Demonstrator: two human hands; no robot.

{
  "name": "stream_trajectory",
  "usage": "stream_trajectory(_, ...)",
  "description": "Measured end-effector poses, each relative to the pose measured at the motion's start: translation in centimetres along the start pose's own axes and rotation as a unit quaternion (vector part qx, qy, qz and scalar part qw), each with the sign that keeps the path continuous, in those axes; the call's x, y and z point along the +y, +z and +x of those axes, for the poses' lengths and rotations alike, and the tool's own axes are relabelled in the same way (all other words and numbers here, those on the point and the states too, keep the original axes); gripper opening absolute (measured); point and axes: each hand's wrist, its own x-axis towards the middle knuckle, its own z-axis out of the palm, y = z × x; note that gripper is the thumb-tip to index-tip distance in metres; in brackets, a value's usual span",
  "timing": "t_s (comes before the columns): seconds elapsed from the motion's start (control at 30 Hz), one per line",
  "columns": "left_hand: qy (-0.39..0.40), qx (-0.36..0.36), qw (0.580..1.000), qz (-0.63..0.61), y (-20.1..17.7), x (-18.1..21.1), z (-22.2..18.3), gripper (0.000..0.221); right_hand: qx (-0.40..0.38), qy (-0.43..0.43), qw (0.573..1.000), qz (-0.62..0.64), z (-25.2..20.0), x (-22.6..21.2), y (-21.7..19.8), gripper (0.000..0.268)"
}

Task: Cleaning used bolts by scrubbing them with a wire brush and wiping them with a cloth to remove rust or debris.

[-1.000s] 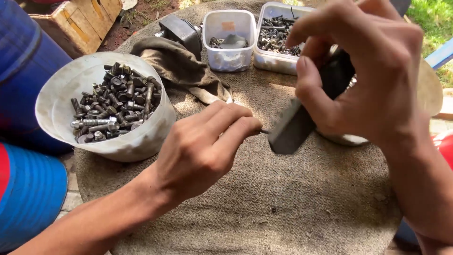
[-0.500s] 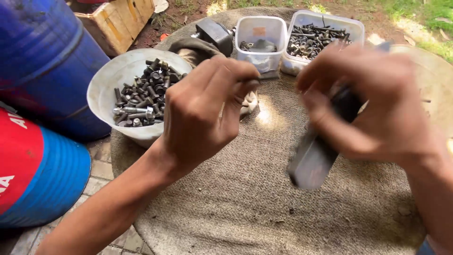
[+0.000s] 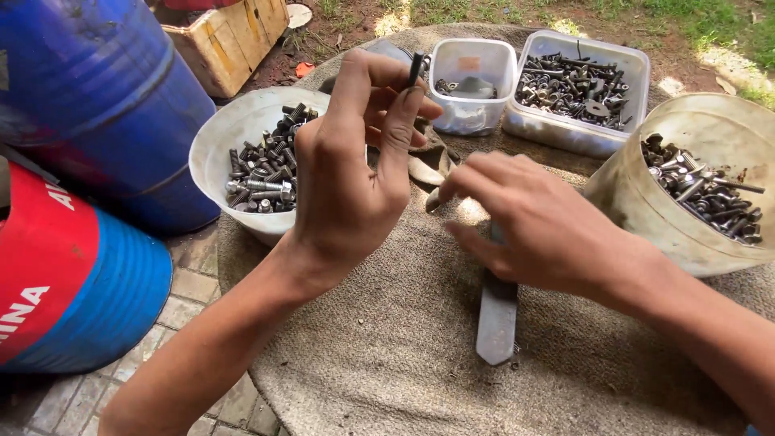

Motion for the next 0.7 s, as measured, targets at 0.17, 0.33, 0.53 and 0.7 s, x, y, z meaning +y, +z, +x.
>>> stream_trajectory(0.17, 0.025, 0.006, 1.000, 0.007, 0.2, -0.5, 0.0, 0.007, 0.077, 0.072, 0.991, 0.083, 1.3, 1.7, -0.1, 0.017)
stream_trajectory(0.33, 0.029, 0.025, 0.999, 0.021, -0.2, -0.4, 0.3, 0.007, 0.091, 0.094, 0.984, 0.124, 2.6, 2.4, 0.6, 0.018)
stream_trajectory(0.53, 0.022, 0.028, 0.999, 0.013, -0.3, -0.4, 0.3, 0.008, 0.019, 0.049, 0.995, 0.084, 3.3, 4.0, 2.7, 0.039)
stream_trajectory(0.7, 0.009, 0.016, 1.000, 0.001, -0.5, -0.2, 0.3, 0.008, 0.122, 0.050, 0.962, 0.237, 3.0, 1.4, -1.4, 0.027)
